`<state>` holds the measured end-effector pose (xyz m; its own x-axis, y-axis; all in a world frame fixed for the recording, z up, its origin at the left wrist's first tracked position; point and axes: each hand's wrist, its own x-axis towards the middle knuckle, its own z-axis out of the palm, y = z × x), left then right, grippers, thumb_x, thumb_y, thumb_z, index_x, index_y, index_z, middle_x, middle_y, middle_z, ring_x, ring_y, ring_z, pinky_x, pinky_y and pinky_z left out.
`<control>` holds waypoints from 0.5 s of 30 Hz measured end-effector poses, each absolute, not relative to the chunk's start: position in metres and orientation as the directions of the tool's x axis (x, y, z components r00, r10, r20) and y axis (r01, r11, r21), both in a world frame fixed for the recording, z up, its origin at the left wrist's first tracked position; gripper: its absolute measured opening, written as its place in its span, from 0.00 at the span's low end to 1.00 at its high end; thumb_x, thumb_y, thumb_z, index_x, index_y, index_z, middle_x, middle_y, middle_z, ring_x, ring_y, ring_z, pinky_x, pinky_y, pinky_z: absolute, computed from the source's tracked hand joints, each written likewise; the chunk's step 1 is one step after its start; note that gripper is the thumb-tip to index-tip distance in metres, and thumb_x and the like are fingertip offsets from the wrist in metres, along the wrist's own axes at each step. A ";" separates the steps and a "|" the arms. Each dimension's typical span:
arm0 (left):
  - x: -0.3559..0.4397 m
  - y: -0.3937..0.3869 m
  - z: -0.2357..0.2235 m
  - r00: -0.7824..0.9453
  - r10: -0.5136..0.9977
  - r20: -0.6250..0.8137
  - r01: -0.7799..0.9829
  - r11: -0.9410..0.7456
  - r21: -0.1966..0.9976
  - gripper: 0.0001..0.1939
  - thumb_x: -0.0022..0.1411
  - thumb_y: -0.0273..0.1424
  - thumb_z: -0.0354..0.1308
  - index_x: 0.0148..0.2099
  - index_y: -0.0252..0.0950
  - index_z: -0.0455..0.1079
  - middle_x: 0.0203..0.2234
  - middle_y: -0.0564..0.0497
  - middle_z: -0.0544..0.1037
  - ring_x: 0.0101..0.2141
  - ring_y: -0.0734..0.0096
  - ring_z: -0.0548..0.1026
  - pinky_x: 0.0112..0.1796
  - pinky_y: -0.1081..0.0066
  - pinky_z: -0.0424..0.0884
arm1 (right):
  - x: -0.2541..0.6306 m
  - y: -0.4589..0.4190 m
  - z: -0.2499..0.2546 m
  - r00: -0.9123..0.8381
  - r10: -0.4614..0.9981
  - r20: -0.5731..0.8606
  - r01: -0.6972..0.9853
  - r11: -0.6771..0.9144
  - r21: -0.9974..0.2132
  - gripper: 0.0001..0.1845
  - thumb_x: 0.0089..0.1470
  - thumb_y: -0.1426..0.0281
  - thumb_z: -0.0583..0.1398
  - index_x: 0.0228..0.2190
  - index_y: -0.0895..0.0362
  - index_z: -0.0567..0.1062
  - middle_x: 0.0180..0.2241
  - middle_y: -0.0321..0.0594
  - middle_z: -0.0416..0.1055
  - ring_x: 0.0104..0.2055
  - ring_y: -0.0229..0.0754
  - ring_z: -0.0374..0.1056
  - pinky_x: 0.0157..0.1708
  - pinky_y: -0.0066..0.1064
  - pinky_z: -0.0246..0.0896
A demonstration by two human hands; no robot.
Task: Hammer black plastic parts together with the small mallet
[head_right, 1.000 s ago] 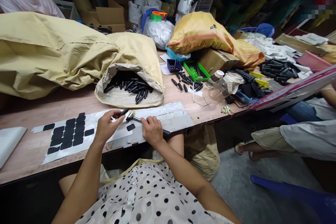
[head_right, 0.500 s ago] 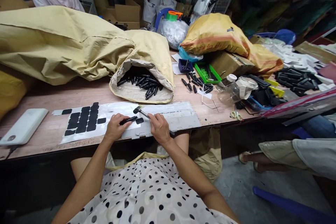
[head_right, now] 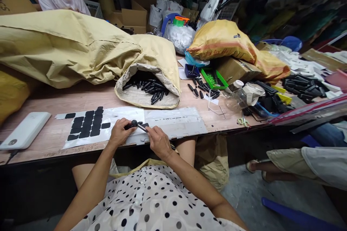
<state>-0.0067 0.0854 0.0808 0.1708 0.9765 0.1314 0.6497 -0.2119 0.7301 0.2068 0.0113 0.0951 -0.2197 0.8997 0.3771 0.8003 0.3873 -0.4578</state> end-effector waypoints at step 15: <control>-0.006 0.081 0.085 0.167 0.976 0.140 0.679 -0.217 0.701 0.06 0.56 0.33 0.65 0.38 0.43 0.80 0.32 0.51 0.78 0.39 0.59 0.73 0.41 0.63 0.70 | 0.221 0.023 0.092 -0.105 0.908 0.404 0.825 0.307 -0.474 0.21 0.69 0.72 0.50 0.55 0.53 0.77 0.38 0.42 0.74 0.41 0.42 0.71 0.44 0.30 0.69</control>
